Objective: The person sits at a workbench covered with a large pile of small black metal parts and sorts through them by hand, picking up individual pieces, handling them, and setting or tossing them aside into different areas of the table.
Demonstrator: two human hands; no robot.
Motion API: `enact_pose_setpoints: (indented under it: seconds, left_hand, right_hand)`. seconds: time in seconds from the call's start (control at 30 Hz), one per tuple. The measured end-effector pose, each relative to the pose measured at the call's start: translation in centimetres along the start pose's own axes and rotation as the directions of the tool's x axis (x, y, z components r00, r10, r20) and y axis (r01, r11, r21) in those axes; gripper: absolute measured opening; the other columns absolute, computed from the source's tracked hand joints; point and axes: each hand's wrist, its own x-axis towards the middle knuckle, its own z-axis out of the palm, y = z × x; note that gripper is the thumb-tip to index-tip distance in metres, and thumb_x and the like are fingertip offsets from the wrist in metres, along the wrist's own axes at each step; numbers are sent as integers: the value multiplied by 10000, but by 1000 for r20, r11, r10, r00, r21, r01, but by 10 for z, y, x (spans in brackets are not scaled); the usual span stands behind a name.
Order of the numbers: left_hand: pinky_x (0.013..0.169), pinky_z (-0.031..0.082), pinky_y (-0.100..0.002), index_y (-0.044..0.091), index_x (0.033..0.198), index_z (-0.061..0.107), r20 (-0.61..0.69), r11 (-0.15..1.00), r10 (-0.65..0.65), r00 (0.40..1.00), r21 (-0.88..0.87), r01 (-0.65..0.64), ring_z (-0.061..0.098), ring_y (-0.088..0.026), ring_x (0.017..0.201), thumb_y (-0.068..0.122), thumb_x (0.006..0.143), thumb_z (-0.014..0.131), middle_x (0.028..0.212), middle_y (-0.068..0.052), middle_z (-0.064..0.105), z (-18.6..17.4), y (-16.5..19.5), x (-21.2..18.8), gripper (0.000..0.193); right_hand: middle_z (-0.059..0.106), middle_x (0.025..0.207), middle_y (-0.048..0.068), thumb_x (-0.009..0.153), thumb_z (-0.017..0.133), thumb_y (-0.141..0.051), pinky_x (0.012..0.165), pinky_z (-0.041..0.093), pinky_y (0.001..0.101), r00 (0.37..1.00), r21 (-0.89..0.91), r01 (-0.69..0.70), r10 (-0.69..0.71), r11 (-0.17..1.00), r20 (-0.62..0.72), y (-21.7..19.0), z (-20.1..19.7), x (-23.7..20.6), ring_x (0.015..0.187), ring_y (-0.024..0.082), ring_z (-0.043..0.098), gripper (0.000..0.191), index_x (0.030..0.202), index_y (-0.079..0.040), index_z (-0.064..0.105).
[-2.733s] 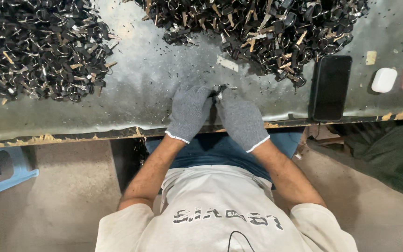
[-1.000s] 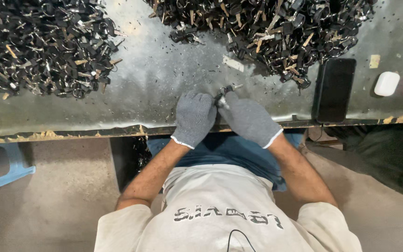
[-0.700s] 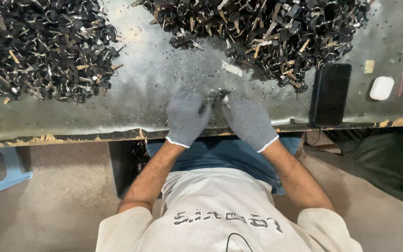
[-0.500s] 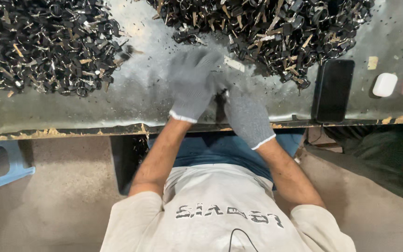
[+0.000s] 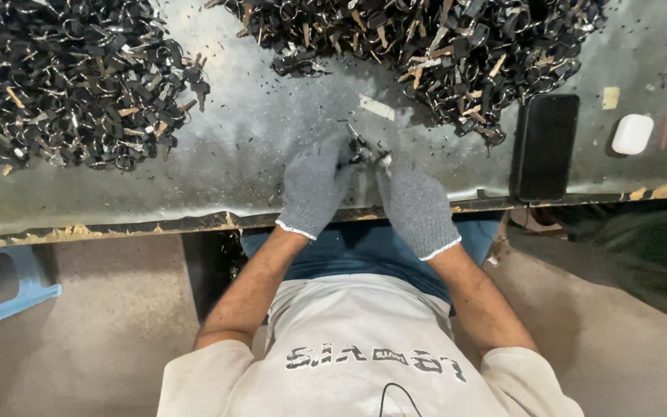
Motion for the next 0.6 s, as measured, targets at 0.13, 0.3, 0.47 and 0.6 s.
enact_pose_setpoints:
  seconds: [0.13, 0.3, 0.47, 0.6]
  left_hand:
    - [748, 540, -446, 112, 1156, 658, 17, 983, -165, 986, -75, 166, 708, -295, 843, 211, 850, 786, 903, -78, 724, -8, 0, -4, 346]
    - [757, 514, -467, 104, 1034, 683, -52, 993, 110, 993, 54, -107, 678, -327, 863, 149, 841, 722, 926, -112, 695, -4, -4, -4, 202]
    - [795, 496, -454, 46, 1093, 641, 16, 952, 219, 976, 216, -217, 648, -335, 888, 102, 876, 623, 959, -147, 646, 15, -18, -9, 224]
    - [796, 493, -460, 54, 1097, 630, 60, 938, 260, 964, 219, -267, 648, -334, 890, 113, 897, 620, 966, -148, 642, 22, -22, -9, 209]
  right_hand:
    - [692, 829, 253, 971, 659, -306, 605, 560, 517, 994, -7, 110, -110, 994, 5, -6, -2, 6, 700, 432, 692, 418, 1222, 23, 596]
    - [673, 892, 261, 965, 641, -242, 594, 547, 526, 988, 129, 153, -156, 980, 13, -11, -7, 26, 711, 431, 695, 458, 1321, 41, 581]
    - [695, 781, 171, 966, 605, -145, 562, 584, 457, 999, -277, 41, -36, 960, 23, -21, 19, 19, 667, 351, 720, 202, 1118, -13, 615]
    - [696, 764, 174, 908, 605, -110, 586, 590, 458, 994, -245, 100, -110, 965, -28, -23, 27, 18, 676, 346, 716, 226, 1110, -9, 617]
